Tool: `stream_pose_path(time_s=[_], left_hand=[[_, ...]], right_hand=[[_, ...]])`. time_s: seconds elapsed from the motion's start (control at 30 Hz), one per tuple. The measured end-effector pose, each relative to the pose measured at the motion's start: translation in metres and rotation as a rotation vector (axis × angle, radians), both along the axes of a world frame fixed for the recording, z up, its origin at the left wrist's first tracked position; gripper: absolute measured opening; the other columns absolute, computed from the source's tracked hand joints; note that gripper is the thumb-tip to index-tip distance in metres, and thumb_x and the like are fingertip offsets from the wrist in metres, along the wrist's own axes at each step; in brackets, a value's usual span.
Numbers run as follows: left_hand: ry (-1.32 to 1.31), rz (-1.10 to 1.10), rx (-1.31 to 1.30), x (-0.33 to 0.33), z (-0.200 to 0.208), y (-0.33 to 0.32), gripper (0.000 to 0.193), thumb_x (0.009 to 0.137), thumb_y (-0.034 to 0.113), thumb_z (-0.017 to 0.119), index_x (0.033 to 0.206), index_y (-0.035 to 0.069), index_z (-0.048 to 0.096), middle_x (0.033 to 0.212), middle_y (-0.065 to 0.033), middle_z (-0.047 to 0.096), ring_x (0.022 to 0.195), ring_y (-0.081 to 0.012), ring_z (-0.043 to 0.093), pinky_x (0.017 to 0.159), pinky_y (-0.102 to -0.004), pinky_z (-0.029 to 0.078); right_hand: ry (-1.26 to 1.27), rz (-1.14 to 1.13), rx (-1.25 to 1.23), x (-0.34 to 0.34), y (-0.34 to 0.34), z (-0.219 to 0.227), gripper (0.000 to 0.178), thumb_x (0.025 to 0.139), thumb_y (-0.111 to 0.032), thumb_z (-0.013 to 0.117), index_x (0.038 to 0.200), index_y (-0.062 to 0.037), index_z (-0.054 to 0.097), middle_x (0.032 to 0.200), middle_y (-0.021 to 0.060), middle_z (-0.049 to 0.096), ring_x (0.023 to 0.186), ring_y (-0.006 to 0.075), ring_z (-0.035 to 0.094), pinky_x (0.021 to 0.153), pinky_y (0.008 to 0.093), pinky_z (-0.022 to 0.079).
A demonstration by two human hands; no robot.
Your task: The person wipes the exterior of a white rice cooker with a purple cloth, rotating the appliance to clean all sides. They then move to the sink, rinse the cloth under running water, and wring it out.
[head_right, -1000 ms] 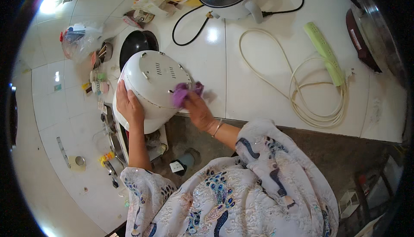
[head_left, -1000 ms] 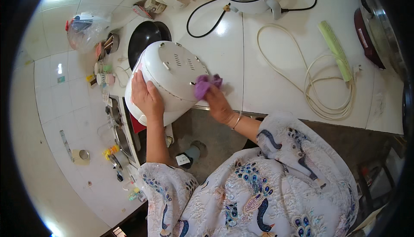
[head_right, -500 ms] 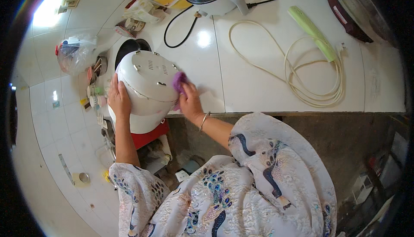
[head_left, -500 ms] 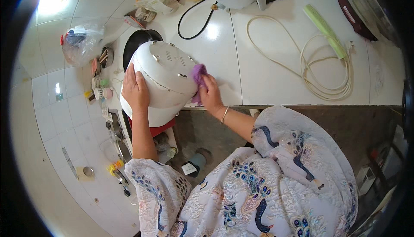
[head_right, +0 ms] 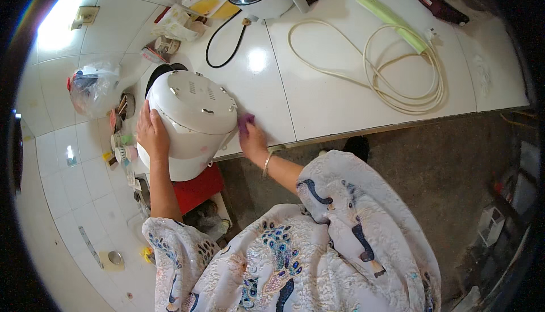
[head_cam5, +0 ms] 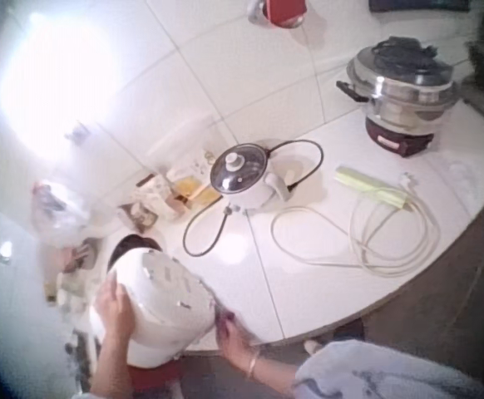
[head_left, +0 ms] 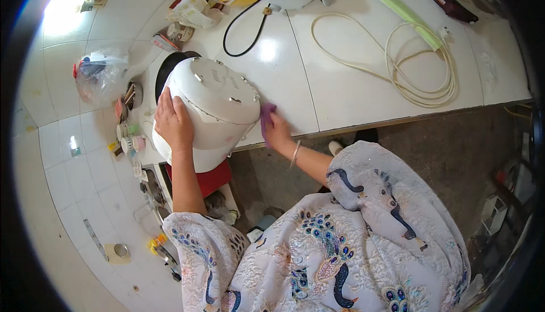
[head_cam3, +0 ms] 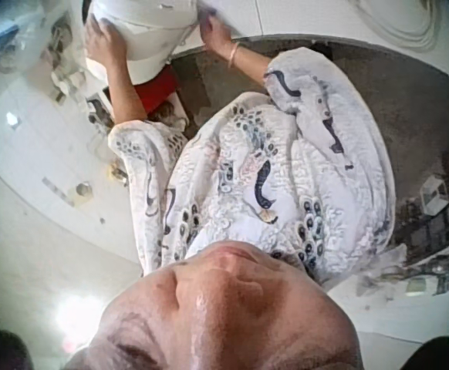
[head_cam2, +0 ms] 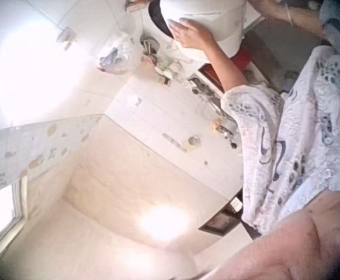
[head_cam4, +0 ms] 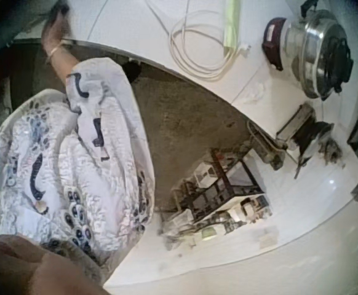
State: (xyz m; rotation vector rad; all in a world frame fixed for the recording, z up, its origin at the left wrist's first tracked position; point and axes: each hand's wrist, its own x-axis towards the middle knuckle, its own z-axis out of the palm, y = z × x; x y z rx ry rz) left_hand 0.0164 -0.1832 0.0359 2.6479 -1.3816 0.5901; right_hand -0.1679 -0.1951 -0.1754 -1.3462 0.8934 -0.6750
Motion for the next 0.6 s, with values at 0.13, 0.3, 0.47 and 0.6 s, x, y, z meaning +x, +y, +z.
stream_pose_path(time_s=[0.13, 0.3, 0.47, 0.6], left_hand=[[0.069, -0.014, 0.033, -0.001, 0.007, 0.007, 0.046, 0.096, 0.034, 0.042, 0.134, 0.010, 0.054, 0.134, -0.0107, 0.056, 0.122, -0.0319, 0.051, 0.103, -0.0422, 0.038], [0.087, -0.055, 0.096, 0.000, 0.023, 0.005, 0.047, 0.094, 0.035, 0.047, 0.135, 0.012, 0.053, 0.135, -0.0108, 0.055, 0.123, -0.0335, 0.050, 0.102, -0.0435, 0.038], [-0.031, -0.023, 0.132, 0.010, 0.011, 0.016, 0.050, 0.095, 0.036, 0.046, 0.138, 0.012, 0.050, 0.139, -0.0202, 0.050, 0.131, -0.0372, 0.044, 0.106, -0.0438, 0.034], [0.217, -0.096, 0.034, 0.004, 0.020, 0.001, 0.053, 0.094, 0.037, 0.045, 0.137, 0.006, 0.049, 0.137, -0.0211, 0.051, 0.128, -0.0396, 0.046, 0.108, -0.0456, 0.033]], right_hand=[[-0.064, -0.165, 0.142, -0.007, -0.021, 0.017, 0.036, 0.089, -0.011, 0.051, 0.122, 0.0000, 0.058, 0.103, 0.0244, 0.066, 0.095, 0.0391, 0.064, 0.086, 0.0424, 0.049], [-0.037, 0.287, 0.208, 0.016, -0.100, 0.033, 0.038, 0.088, -0.025, 0.054, 0.117, -0.0005, 0.059, 0.110, 0.0261, 0.063, 0.100, 0.0419, 0.060, 0.087, 0.0457, 0.048], [-0.054, 0.394, -0.059, -0.020, -0.093, 0.054, 0.032, 0.081, -0.023, 0.062, 0.105, -0.0014, 0.066, 0.089, 0.0234, 0.066, 0.085, 0.0369, 0.066, 0.077, 0.0440, 0.052], [-0.115, 0.452, 0.082, -0.044, -0.117, 0.079, 0.027, 0.081, -0.019, 0.063, 0.102, -0.0021, 0.066, 0.087, 0.0211, 0.066, 0.078, 0.0322, 0.066, 0.071, 0.0408, 0.052]])
